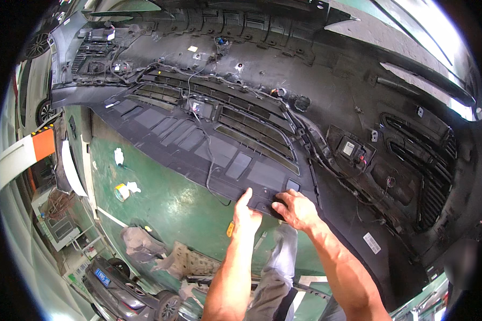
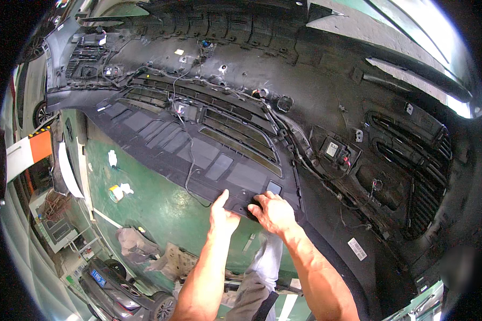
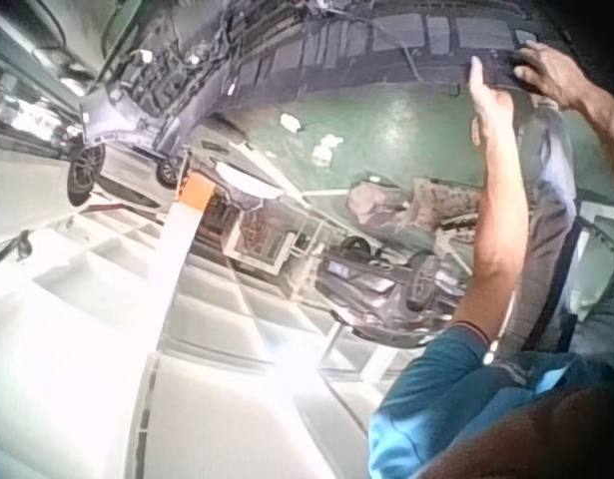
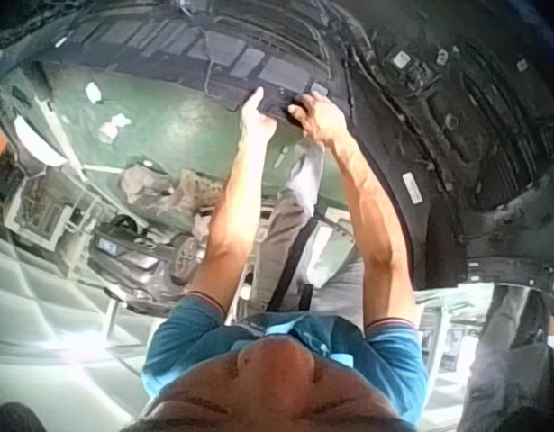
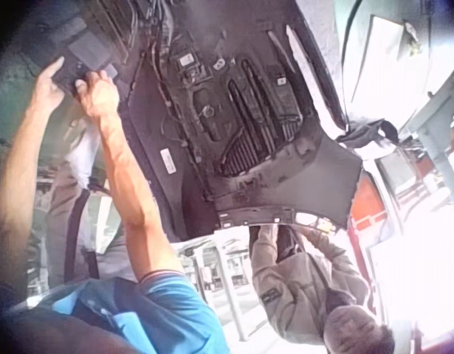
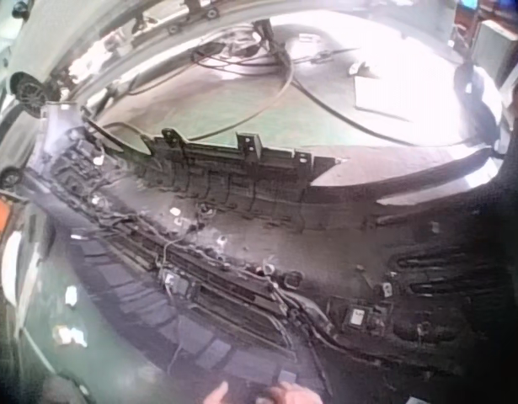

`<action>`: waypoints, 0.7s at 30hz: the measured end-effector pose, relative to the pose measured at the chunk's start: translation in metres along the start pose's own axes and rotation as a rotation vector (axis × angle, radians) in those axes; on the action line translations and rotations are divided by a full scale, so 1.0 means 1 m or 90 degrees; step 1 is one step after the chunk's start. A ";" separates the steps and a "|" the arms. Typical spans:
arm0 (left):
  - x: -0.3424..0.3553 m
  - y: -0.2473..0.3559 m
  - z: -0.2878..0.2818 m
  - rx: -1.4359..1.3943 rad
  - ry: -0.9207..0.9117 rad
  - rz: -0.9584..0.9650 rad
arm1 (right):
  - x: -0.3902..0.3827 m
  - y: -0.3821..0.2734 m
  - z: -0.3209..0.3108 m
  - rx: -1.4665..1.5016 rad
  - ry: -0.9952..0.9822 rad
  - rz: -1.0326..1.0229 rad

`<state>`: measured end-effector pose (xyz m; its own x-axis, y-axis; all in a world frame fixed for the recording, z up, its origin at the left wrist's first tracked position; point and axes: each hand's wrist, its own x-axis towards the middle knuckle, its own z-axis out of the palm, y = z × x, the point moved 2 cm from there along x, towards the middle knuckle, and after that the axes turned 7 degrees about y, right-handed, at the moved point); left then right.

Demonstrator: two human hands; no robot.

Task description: The person removes a car bumper from the vehicle using a screwdriver and hands, then works on the detached bumper on the floor, prying and adjusting clips and panels. The person handles the bumper and a plastic underbody panel, using tools to detach and reposition components.

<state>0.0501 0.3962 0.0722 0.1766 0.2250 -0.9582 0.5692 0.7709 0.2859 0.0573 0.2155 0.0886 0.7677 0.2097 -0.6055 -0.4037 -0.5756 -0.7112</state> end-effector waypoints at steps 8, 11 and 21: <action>0.015 0.004 -0.016 0.060 0.003 0.065 | -0.074 0.002 -0.021 0.234 0.232 0.180; 0.020 0.017 -0.016 0.002 0.043 0.131 | -0.124 0.002 -0.027 0.284 0.239 0.221; 0.009 0.088 -0.009 0.105 -0.011 0.117 | -0.271 0.017 0.014 0.338 0.177 0.425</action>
<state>0.0945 0.4712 0.0888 0.3017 0.3412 -0.8903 0.6499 0.6096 0.4539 -0.1643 0.1601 0.2358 0.3556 -0.2759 -0.8930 -0.9333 -0.0534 -0.3552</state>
